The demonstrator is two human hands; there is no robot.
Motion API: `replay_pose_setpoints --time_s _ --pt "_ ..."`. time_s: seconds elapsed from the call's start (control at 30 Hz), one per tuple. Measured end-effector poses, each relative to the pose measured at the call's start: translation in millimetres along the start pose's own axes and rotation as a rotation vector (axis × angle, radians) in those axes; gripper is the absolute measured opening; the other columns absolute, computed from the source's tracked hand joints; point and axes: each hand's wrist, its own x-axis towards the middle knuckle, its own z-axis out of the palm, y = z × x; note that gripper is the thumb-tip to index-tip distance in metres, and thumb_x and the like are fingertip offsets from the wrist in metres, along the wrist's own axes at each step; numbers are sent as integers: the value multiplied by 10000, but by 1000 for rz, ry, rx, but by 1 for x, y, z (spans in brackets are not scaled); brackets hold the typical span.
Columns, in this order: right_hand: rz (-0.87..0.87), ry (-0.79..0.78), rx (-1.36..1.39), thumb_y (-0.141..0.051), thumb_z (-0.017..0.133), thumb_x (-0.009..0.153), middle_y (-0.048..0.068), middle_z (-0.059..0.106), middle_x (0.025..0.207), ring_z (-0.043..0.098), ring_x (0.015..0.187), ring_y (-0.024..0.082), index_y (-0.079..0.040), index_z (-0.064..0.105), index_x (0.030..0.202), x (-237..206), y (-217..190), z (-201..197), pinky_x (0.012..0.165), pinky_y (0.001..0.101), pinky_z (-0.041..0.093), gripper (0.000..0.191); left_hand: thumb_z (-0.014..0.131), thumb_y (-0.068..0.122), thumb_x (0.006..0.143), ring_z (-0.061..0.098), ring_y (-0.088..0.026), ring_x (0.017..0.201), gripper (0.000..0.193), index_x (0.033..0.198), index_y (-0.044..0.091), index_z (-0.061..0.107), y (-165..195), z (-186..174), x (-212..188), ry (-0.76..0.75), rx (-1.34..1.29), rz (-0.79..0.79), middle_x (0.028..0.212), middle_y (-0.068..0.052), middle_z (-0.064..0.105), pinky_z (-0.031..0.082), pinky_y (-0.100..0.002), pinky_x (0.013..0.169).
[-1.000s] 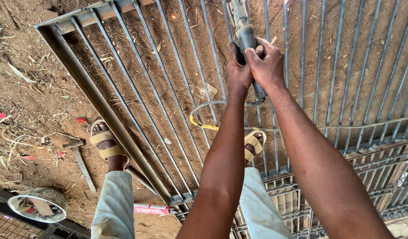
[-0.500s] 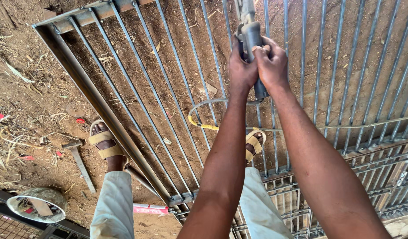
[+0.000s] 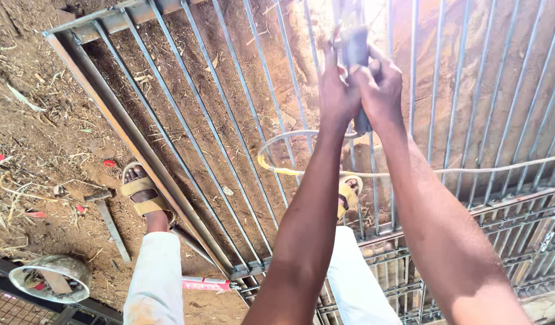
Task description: The person welds the joints of a metal gate frame lying on the ground, using a welding electrode holder to strike arcs and lay welds along the bars. They reposition the cable and move between different joints on the frame, at one point standing to shift position before resuming welding.
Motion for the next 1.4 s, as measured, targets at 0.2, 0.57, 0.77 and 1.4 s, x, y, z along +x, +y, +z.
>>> replay_pose_setpoints --time_s 0.2,0.57,0.77,1.4 --pt "-119 -34 -238 -129 728 875 221 736 1177 759 997 237 33 588 1435 -4 13 -14 880 366 639 599 735 538 873 687 -427 1167 1127 1639 -87 196 -14 19 -12 52 -52 132 1300 -304 648 602 -515 948" --pt "-314 -22 -377 -92 731 936 239 730 1274 749 1150 252 90 595 1445 35 50 -51 1030 361 587 557 760 529 883 750 -369 1143 852 1458 -47 509 -11 67 8 -6 -353 106 1207 -251 718 614 -466 959" --pt "-375 -3 -397 -100 758 928 233 754 1242 755 1141 255 99 625 1406 37 63 -56 1025 364 586 535 733 534 863 767 -336 1082 866 1480 -19 482 -14 69 10 -100 -367 6 1203 -223 748 619 -444 926" --pt "-243 -17 -281 -128 725 932 226 718 1288 731 1187 243 88 580 1427 43 76 -52 1072 359 569 559 767 559 782 657 -404 1246 1233 1642 -49 126 -12 64 18 -87 -203 -32 1421 -320 577 557 -471 1013"
